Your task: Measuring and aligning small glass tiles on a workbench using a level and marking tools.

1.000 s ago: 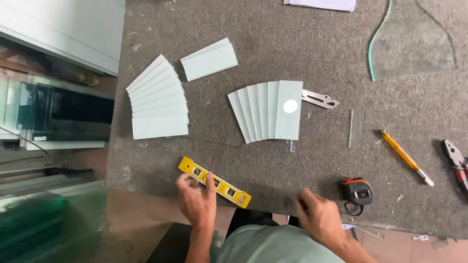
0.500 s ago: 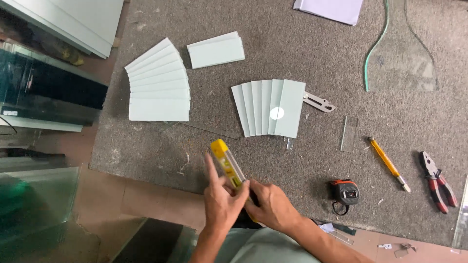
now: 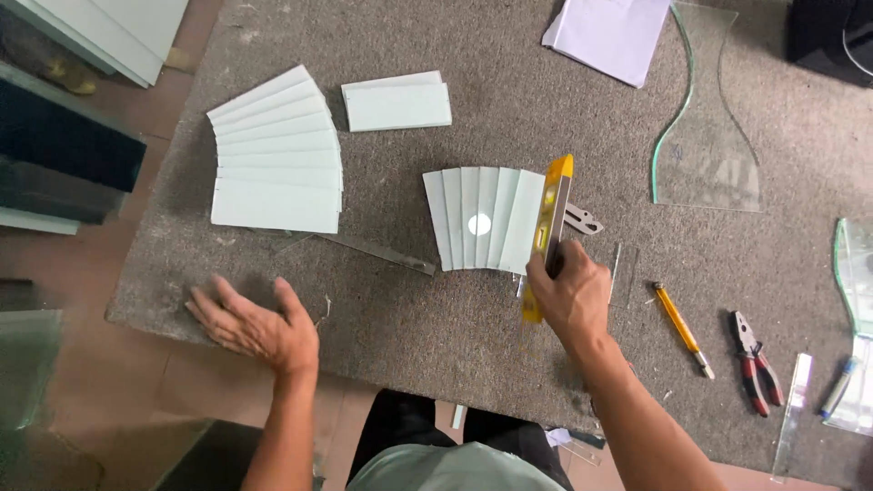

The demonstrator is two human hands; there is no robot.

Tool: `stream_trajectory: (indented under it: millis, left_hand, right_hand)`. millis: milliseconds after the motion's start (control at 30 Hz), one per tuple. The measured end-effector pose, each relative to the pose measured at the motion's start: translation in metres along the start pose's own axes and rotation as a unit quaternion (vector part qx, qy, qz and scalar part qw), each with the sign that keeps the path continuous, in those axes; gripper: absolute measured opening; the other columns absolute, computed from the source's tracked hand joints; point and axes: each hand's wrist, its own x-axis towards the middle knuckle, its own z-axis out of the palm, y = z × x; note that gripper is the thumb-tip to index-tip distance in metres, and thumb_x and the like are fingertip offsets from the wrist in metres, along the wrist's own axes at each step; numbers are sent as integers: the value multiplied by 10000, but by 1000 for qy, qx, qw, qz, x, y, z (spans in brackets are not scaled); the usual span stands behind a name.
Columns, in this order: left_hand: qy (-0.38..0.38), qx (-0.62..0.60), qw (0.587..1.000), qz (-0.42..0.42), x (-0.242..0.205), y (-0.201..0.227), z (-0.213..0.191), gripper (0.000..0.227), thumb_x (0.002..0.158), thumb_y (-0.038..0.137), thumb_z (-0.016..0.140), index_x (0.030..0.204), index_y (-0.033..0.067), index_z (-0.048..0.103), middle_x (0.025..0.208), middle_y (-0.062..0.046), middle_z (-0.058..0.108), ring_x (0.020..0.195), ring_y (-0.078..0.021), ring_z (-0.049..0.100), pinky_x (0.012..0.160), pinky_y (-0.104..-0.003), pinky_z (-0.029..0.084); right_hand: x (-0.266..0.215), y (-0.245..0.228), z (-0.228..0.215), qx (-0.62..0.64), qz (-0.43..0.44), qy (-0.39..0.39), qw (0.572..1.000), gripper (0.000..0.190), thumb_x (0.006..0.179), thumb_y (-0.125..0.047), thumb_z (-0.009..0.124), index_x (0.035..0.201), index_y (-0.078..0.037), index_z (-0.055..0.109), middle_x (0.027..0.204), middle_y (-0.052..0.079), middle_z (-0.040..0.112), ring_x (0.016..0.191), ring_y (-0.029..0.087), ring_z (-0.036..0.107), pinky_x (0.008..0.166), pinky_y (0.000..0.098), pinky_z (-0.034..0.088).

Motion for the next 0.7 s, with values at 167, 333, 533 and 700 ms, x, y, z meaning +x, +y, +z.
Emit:
stream_trajectory:
  millis: [167,333,533,700]
  left_hand:
    - [-13,66,997,-38,5,5,15,935,1111,532,680,1802,32,295,1801,-316,187,1697,-484,175,1320,-718,107]
    - [-28,86,994,-52,10,11,10,992,1086,576,687,1803,25,280,1794,-335,186,1697,-498,180,1322,-713,106]
    - [-22,73,996,-47,9,9,10,1030,1080,663,621,1815,34,269,1814,-325,160,1717,-469,157,1334,-692,94]
    - [-21,35,996,-77,9,12,6,967,1184,730,388,1836,56,152,1890,-276,127,1779,-463,96,1437,-708,131]
  right_hand:
    - [22,0,16,-23,16,-10,1000,250,1071,-209,642,859,-80,619,535,61,575,348,154,484,372,309,396]
    - [21,-6,25,-67,38,-19,997,257,1137,-206,638,934,-49,635,619,147,648,420,185,558,409,337,473]
    - [0,-3,-5,-60,64,-15,996,546,1189,-453,636,985,45,724,712,235,721,507,277,640,479,400,500]
    - [-35,0,-27,-39,205,23,978,456,1152,-243,550,770,-58,717,678,76,687,581,179,558,570,398,429]
